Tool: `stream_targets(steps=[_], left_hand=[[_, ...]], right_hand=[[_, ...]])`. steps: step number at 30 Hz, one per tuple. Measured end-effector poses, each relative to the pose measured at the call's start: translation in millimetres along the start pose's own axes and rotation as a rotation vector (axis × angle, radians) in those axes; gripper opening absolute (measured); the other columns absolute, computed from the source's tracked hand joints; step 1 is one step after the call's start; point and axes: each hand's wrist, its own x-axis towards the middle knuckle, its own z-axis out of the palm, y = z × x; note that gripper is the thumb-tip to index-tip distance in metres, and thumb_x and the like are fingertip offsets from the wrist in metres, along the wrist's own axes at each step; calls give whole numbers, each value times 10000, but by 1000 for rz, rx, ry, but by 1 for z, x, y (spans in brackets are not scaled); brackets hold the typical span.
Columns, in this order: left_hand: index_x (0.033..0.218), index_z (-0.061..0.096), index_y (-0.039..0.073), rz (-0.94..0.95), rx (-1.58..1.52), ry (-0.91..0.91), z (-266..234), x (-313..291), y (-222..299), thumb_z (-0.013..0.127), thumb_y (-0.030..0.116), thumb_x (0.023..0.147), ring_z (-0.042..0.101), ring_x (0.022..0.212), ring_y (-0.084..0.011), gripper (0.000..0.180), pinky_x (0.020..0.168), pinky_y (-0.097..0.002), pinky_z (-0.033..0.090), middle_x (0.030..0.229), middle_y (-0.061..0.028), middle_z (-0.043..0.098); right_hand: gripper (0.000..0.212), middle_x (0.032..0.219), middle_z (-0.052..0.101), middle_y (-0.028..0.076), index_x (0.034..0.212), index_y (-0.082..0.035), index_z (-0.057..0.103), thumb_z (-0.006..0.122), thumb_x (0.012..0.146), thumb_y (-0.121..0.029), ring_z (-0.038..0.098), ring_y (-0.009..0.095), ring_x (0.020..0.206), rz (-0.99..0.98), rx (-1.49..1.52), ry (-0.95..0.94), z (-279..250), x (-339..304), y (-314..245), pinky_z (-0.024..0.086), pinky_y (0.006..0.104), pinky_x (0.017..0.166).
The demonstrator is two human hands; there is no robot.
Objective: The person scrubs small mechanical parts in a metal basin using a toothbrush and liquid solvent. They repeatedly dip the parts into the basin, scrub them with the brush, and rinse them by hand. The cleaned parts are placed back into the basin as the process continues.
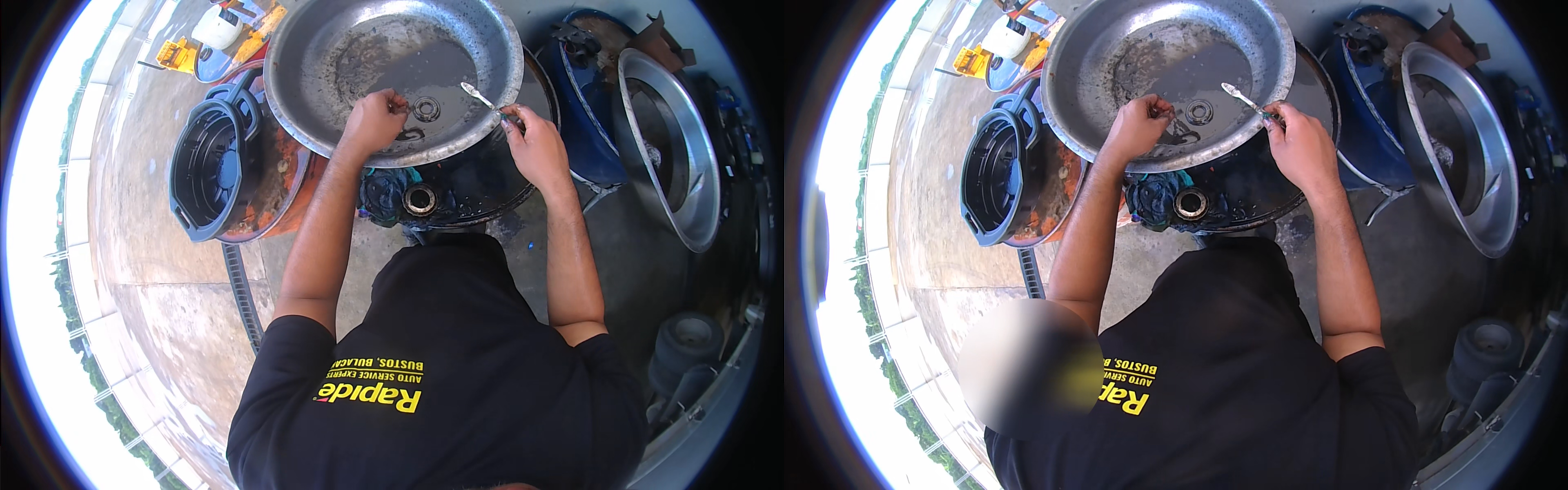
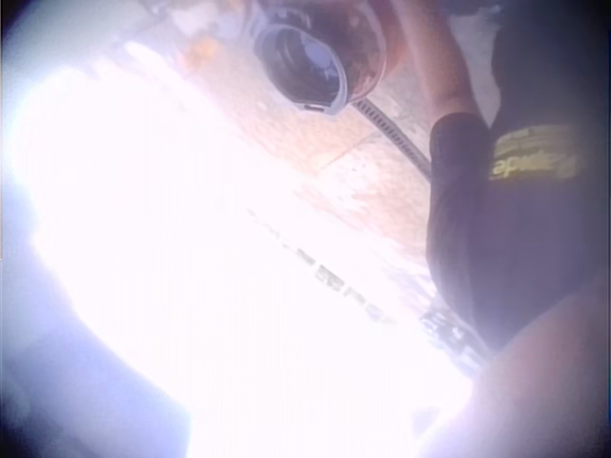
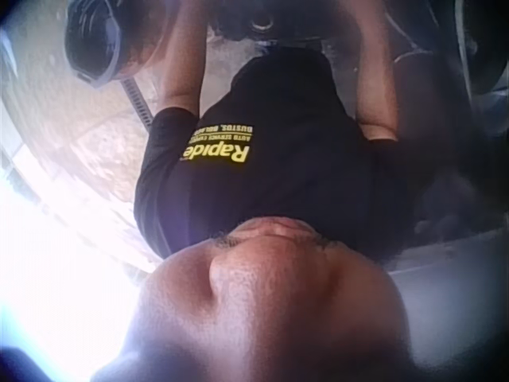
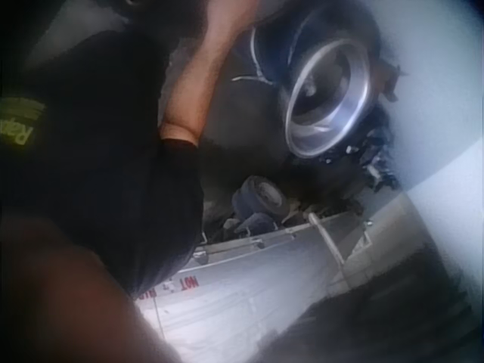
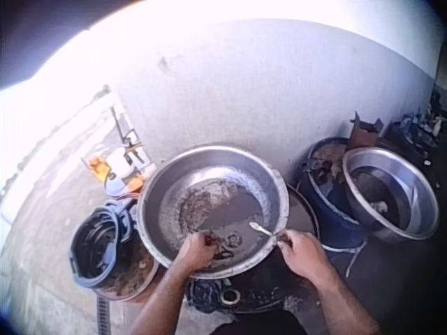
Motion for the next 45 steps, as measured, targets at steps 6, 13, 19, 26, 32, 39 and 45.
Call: stream_targets(steps=[6, 13, 19, 26, 32, 39, 45], left_hand=[[1063, 793, 53, 26, 2, -121, 1, -7, 4, 743, 111, 850, 775, 975, -309, 227, 905, -402, 591, 990, -175, 794], [1009, 804, 57, -11, -9, -114, -11, -18, 17, 759, 92, 839, 786, 944, -280, 179, 873, -392, 599, 952, -149, 800], [1079, 787, 49, 36, 60, -172, -17, -22, 17, 756, 84, 879, 770, 873, -235, 206, 841, -355, 585, 943, -122, 801], [1110, 773, 16, 98, 14, -64, -40, -48, 32, 671, -37, 834, 779, 964, -218, 299, 875, -364, 594, 984, -133, 803], [1103, 754, -21, 44, -185, 141, -85, -113, 25, 730, -102, 840, 748, 936, -166, 276, 835, -313, 587, 1039, -106, 791], [1060, 729, -51, -168, -331, 71, -161, -198, -29, 730, -119, 869, 679, 931, -92, 203, 818, -242, 541, 991, -45, 748], [1068, 768, -7, -285, 66, 334, -133, -196, -102, 775, -33, 812, 775, 944, -248, 257, 845, -363, 587, 1028, -157, 795]], right_hand=[[201, 1022, 771, 193, 1161, -76, 728, 662, 1018, -201, 724, 421, 981, 4, 1, -16, 0, 1, -3, 557, 512, 830], [200, 1006, 771, 187, 1162, -83, 730, 666, 1016, -205, 726, 416, 973, 20, 0, -1, 0, 0, 2, 554, 512, 823], [206, 1005, 771, 190, 1162, -78, 731, 670, 1015, -208, 728, 414, 971, 8, -1, 6, 2, 0, 2, 557, 506, 821], [218, 1002, 773, 190, 1169, -70, 735, 675, 1014, -211, 732, 412, 966, -3, 9, -14, 4, 0, 5, 562, 490, 817], [224, 992, 776, 186, 1174, -62, 736, 683, 1015, -211, 744, 393, 931, 46, 86, -43, 7, -4, 8, 561, 452, 805], [225, 963, 768, 164, 1208, -13, 703, 665, 1011, -115, 754, 267, 820, 12, 173, -47, -2, -9, 20, 564, 375, 770], [216, 948, 757, 178, 1196, -1, 697, 664, 1012, -109, 747, 271, 819, -71, 126, -182, 9, -7, -2, 560, 379, 776]])
